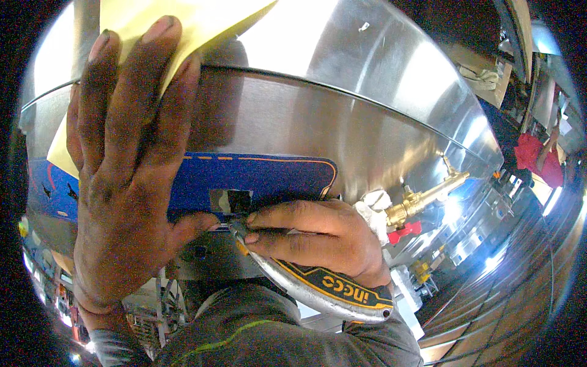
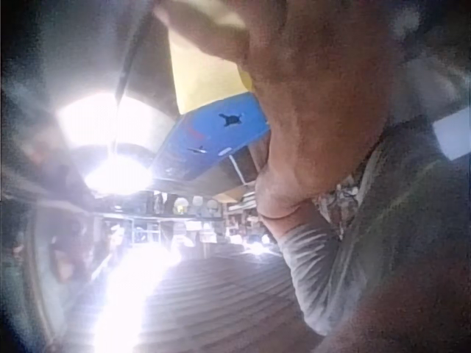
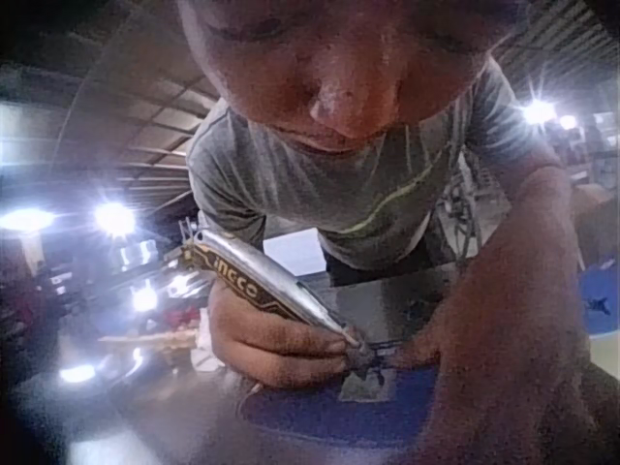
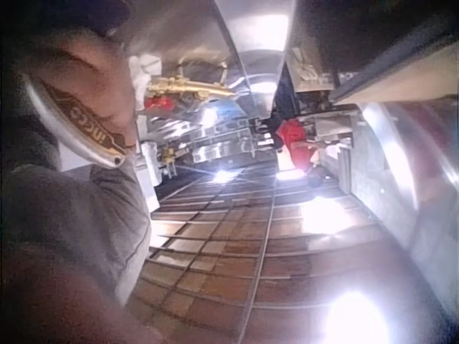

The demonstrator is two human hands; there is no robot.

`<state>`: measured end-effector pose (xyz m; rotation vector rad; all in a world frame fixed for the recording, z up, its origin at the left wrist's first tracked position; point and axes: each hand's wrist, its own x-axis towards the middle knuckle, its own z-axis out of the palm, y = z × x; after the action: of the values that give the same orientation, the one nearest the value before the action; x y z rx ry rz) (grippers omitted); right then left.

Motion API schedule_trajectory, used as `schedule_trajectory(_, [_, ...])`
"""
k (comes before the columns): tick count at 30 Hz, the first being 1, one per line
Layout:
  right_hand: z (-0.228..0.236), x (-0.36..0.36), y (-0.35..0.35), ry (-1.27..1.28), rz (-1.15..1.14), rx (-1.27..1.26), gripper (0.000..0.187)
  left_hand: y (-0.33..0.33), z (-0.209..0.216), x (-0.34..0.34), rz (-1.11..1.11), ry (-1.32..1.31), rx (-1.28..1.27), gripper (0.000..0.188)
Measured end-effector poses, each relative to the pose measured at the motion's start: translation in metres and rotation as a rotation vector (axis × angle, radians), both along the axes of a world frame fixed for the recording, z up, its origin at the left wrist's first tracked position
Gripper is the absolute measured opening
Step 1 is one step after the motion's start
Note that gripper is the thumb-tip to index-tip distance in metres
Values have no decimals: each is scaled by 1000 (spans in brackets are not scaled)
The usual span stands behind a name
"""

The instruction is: The person aligns a blue sticker on a stainless steel panel, trims excess material with a utility knife, and smooths the sticker onto the surface. They repeat the process on a second panel, using a yellow squeegee to press the sticker and remove bubbles.

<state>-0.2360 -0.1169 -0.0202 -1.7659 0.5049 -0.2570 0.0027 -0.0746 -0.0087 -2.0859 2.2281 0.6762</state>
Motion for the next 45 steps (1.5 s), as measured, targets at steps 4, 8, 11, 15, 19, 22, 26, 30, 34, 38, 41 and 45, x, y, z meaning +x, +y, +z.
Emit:
schedule_trajectory(4, [-4,-13,0,-148,-25,164,26,-6,19,-2,-53,-251,129,108])
schedule_trajectory(8, [-7,-16,25,-293,-460,136,40,0,31,-9,-173,-427,313,93])
schedule_trajectory(11, [-7,-17,33,-120,-500,-1,45,3,22,-12,-63,45,126,49])
schedule_trajectory(15, [-2,-15,31,-17,-385,-90,56,3,1,-19,-75,88,-104,19])
schedule_trajectory(19, [-5,-11,34,-113,-435,-85,49,12,0,-20,-140,85,-105,17])
schedule_trajectory(22, [-9,-14,36,-91,-409,-146,49,23,1,-19,-110,193,33,16])
schedule_trajectory(26, [-12,-17,36,-70,-376,-282,50,28,-17,-20,-214,-19,-133,16])
schedule_trajectory(30, [-5,-19,29,-19,-208,-366,65,37,-15,-21,-143,116,-70,14])
schedule_trajectory(34, [2,-11,24,-22,-183,-400,67,36,-7,-18,-90,189,-77,12])
schedule_trajectory(38, [-9,-5,36,-115,-369,-345,59,18,-24,-10,-266,-75,-282,10])
schedule_trajectory(41, [-10,-4,39,-79,-428,-367,44,14,-25,-8,-359,-252,-361,9])
schedule_trajectory(45, [-6,0,39,-16,-429,-377,34,15,-12,-14,-171,48,-148,10])
